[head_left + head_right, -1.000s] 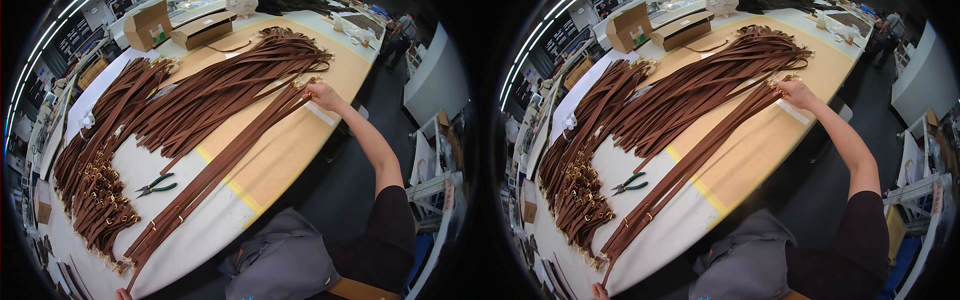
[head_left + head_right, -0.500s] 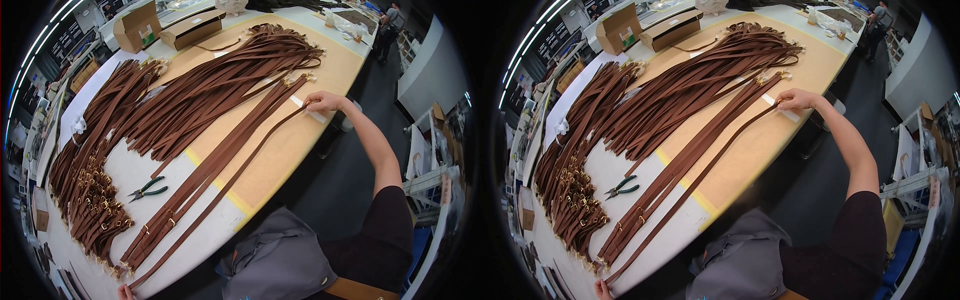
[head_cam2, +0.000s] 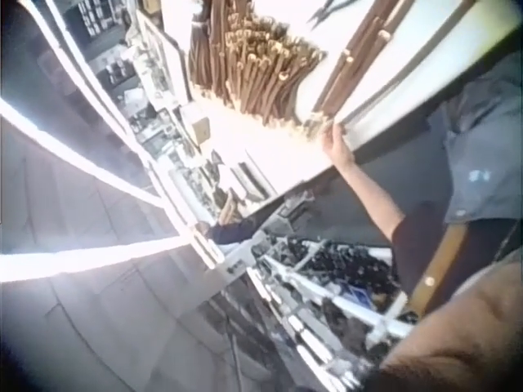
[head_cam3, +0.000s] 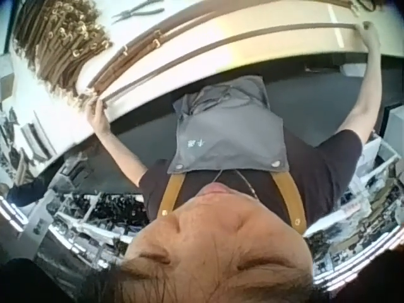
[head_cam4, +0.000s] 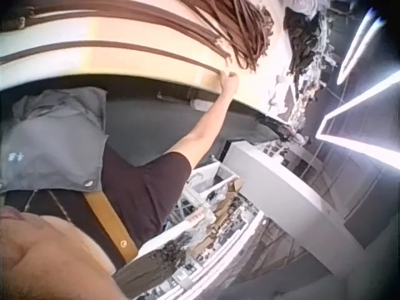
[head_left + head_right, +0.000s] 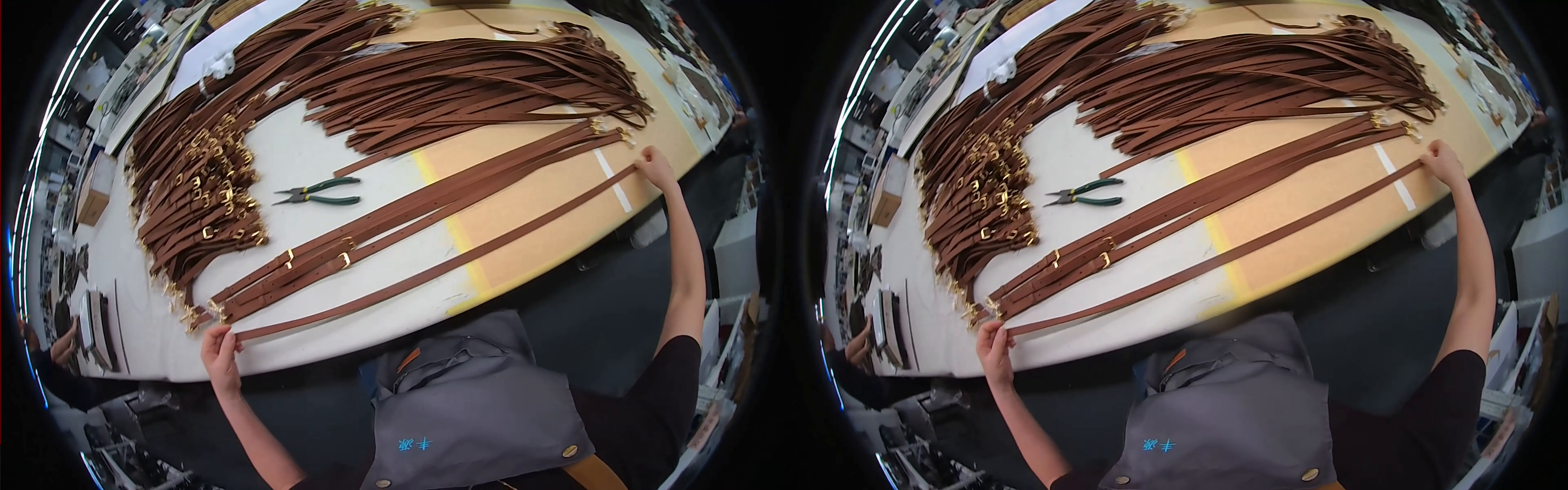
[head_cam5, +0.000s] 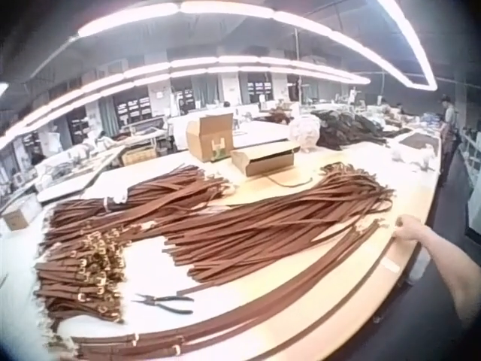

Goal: Inspecting and trimming leather bag straps using pliers to check and adjust buckles and length.

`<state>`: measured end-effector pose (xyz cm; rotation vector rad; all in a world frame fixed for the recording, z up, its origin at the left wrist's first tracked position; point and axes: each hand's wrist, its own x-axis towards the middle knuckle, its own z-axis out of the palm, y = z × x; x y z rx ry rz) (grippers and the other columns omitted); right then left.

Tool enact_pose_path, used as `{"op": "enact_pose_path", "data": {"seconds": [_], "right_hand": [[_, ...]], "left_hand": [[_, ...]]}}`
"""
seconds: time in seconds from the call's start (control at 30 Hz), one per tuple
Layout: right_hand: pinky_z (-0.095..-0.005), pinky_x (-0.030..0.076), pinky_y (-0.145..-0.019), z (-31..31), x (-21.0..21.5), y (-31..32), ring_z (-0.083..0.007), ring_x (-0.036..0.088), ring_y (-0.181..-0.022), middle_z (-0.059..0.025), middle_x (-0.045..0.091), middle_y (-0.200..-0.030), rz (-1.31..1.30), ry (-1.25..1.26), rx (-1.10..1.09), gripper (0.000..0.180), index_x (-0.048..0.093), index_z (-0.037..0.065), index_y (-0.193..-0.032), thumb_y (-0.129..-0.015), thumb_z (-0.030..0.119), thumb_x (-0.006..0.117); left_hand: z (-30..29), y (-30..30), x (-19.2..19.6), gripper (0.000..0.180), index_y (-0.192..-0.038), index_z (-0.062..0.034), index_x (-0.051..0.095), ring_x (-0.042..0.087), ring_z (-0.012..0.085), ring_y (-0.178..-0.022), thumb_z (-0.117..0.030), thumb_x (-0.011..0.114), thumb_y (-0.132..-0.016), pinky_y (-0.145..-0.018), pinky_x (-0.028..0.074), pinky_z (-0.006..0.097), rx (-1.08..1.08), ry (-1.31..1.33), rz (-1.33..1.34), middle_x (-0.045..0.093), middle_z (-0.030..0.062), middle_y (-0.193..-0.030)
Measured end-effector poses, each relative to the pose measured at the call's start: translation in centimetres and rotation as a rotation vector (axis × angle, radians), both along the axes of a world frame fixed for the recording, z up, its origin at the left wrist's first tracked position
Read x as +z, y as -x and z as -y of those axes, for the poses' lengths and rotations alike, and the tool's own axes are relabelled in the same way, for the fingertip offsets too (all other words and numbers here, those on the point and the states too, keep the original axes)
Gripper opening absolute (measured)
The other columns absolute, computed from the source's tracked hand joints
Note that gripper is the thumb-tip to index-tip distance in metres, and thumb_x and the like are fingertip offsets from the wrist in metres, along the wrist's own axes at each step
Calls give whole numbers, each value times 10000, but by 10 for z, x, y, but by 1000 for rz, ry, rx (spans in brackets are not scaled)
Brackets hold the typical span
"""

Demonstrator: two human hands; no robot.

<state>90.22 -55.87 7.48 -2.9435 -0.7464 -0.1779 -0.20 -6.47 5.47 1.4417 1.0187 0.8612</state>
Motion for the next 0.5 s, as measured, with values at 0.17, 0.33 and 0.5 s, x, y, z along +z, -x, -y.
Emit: {"op": "enact_pose_path", "data": {"seconds": [0.17, 0.33, 0.5], "right_hand": [[-292, 524, -856, -99, -35, 55, -146, 646, -936, -54, 690, -1013, -68, -718, 361, 215, 659, 21, -1171, -1038, 190, 651], [-302, 534, -890, -273, 22, 382, -180, 676, -984, -90, 696, -1030, -711, -652, 879, 196, 666, -2, -1165, -1025, 132, 639], [-440, 557, -788, -317, 12, 539, -383, 698, -910, -189, 708, -964, -969, -493, 1192, 230, 653, 39, -1105, -1025, 252, 621]], "left_hand": [[34, -65, 14, 100, -1104, -7, 638, 645, 134, -785, -23, 639, -1005, -752, 533, 286, -78, -22, 116, 673, 55, -881], [86, -129, 11, 107, -1121, 1, 647, 666, 137, -824, -12, 635, -1016, -773, 545, 284, -75, -9, 256, 696, 66, -904], [100, -165, 25, 146, -1137, 21, 669, 681, 128, -885, -58, 667, -1014, -806, 552, 282, -216, -36, 213, 708, 66, -948]]}}
